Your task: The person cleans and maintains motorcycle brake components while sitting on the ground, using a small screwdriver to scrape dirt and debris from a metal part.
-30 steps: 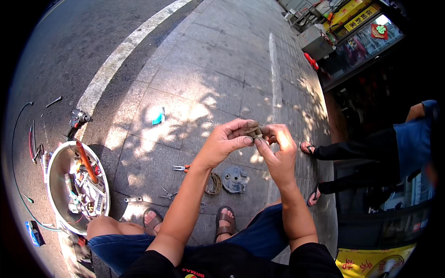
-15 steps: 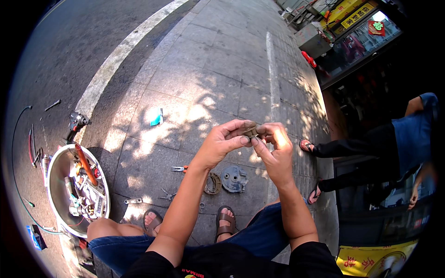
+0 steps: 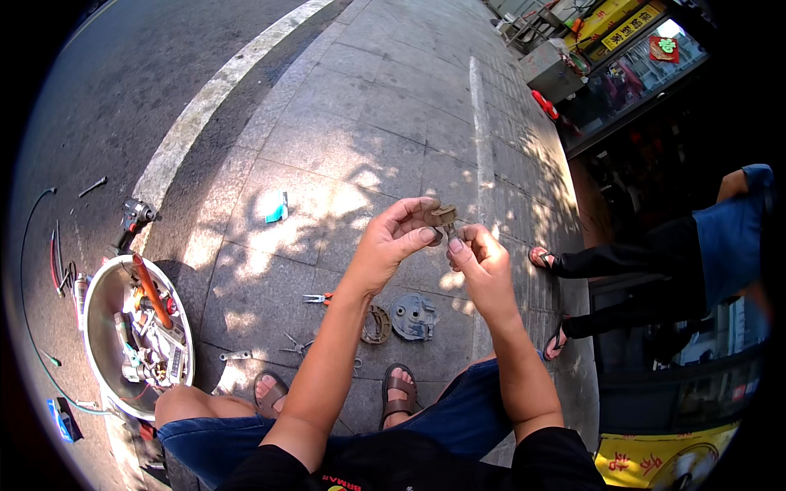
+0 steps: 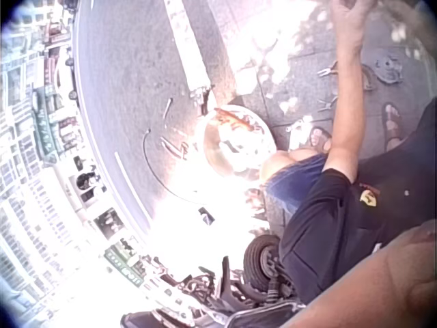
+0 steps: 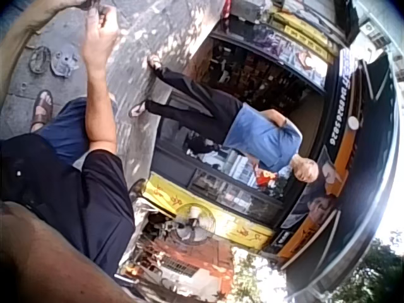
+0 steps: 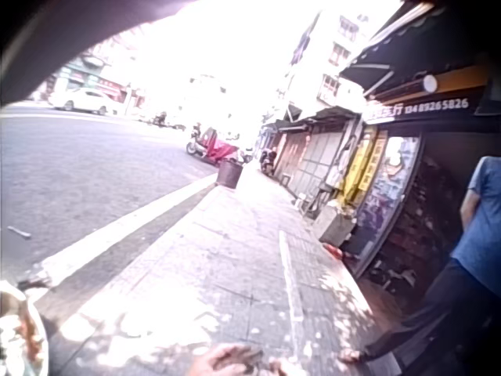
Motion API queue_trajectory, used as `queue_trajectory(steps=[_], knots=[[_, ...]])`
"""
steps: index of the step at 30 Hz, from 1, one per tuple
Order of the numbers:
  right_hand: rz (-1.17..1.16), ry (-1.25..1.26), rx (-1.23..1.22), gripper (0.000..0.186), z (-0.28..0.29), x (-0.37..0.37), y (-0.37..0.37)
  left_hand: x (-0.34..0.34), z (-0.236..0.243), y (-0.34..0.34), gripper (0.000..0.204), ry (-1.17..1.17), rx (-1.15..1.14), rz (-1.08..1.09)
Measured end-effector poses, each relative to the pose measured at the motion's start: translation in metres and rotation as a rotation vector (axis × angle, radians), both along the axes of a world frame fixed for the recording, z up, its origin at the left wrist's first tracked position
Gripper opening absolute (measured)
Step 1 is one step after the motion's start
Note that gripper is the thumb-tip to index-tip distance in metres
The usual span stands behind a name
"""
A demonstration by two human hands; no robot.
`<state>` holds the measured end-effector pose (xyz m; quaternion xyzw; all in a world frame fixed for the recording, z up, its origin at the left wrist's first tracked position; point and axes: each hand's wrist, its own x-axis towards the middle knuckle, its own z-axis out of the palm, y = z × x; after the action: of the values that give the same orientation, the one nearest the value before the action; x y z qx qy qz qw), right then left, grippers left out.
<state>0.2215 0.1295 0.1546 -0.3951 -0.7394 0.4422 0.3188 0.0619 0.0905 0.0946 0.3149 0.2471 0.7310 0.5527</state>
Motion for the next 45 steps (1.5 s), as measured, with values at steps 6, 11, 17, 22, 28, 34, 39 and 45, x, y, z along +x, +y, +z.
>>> queue_trajectory(steps=[6, 11, 17, 22, 28, 34, 39, 45], knots=[[0.041, 0.016, -0.087, 0.018, 0.001, -0.001, -0.001, -0.002, -0.005, 0.002, 0.043, -0.046, 0.006, -0.015], [0.054, 0.028, -0.09, 0.018, 0.0, 0.0, -0.002, 0.0, -0.01, 0.005, 0.038, -0.028, 0.0, 0.013], [0.053, -0.058, -0.065, 0.018, 0.001, 0.001, -0.004, -0.005, -0.015, 0.003, 0.033, -0.126, 0.034, -0.061], [0.098, 0.072, -0.252, 0.021, 0.006, -0.002, -0.008, -0.005, -0.011, 0.001, 0.033, -0.177, 0.041, -0.118], [0.149, 0.098, -0.331, 0.022, 0.006, 0.001, -0.006, -0.006, 0.0, -0.001, 0.038, -0.201, 0.042, -0.163], [0.18, 0.126, -0.406, 0.025, 0.007, 0.005, -0.005, -0.008, -0.007, 0.0, 0.044, -0.157, 0.068, -0.229], [0.205, 0.17, -0.515, 0.026, 0.006, 0.0, -0.009, -0.013, -0.005, -0.005, 0.048, -0.056, 0.056, -0.161], [0.07, -0.064, 0.094, 0.018, 0.008, 0.007, -0.001, -0.005, -0.008, 0.0, 0.05, 0.049, 0.007, -0.089]])
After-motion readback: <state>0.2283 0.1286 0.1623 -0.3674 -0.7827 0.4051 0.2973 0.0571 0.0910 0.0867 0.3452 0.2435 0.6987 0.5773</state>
